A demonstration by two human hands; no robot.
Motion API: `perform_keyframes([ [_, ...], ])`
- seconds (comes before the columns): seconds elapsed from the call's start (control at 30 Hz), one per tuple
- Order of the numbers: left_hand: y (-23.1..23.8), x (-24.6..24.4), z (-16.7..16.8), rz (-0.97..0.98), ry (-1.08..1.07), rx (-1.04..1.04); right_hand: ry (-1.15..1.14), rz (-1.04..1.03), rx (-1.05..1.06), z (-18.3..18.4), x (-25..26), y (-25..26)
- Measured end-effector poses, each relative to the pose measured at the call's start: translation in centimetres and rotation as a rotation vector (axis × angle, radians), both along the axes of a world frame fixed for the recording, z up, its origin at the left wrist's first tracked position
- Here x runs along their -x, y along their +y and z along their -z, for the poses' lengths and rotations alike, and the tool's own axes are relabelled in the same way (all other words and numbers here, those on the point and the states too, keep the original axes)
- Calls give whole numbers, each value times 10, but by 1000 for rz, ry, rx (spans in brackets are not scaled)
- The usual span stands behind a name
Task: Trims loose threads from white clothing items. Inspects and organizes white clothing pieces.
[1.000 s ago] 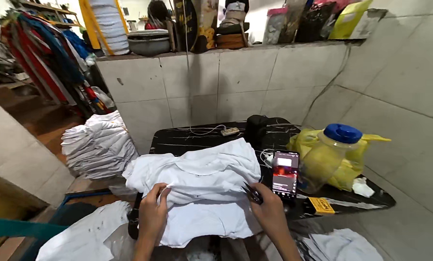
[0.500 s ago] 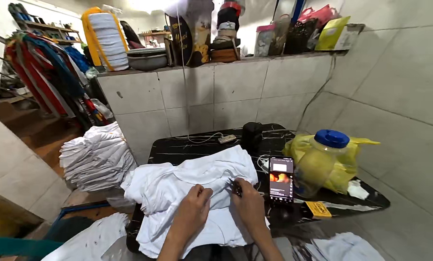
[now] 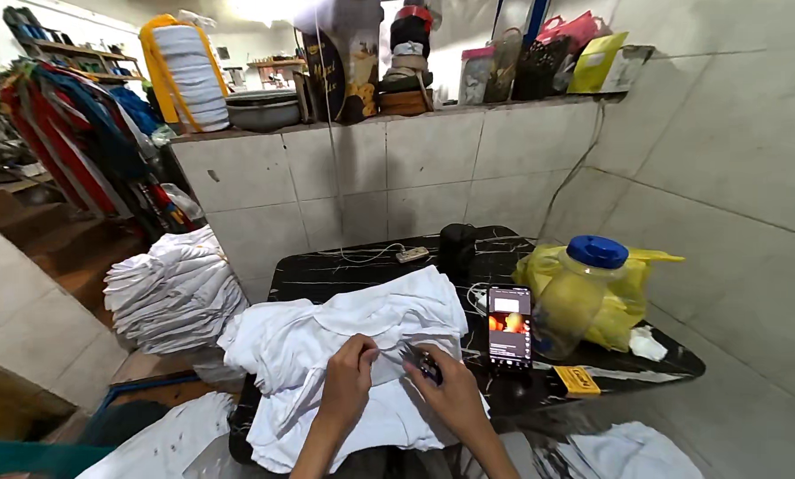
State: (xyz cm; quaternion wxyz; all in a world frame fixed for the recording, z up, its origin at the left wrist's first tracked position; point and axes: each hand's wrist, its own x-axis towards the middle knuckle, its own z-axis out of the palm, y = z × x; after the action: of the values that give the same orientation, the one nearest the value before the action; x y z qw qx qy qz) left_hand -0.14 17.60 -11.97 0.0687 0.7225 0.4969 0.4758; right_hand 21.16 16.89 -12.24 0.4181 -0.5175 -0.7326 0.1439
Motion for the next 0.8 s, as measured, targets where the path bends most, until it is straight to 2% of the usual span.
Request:
perform_keyframes([
  [0.13, 2, 9, -3, 122, -139, 130, -10, -105, 3, 1, 7, -2],
  [0.33, -3, 8, -7, 117, -63, 122, -90, -202, 120, -7, 32, 0],
  [0.43, -9, 12, -8, 181, -74, 99, -138, -146, 80, -5, 41, 1],
  [0.5, -17, 18, -10, 224, -25, 68, -42, -33, -25, -2, 41, 1],
  [0.53, -23, 23, -12, 190, 50, 36, 29, 28, -78, -2, 39, 1],
  [0.6, -35, 37, -13, -25, 264, -45, 107, 97, -108, -2, 30, 5],
  [0.67, -45, 56, -13, -260, 405, -29, 84, 74, -8, -5, 17, 7],
  [0.73, -47, 77, -14, -376, 377, 3, 78, 34, 58, -7, 9, 9],
  [0.8, -42, 92, -20, -442, 338, -75, 119, 49, -8, -11, 7, 11],
])
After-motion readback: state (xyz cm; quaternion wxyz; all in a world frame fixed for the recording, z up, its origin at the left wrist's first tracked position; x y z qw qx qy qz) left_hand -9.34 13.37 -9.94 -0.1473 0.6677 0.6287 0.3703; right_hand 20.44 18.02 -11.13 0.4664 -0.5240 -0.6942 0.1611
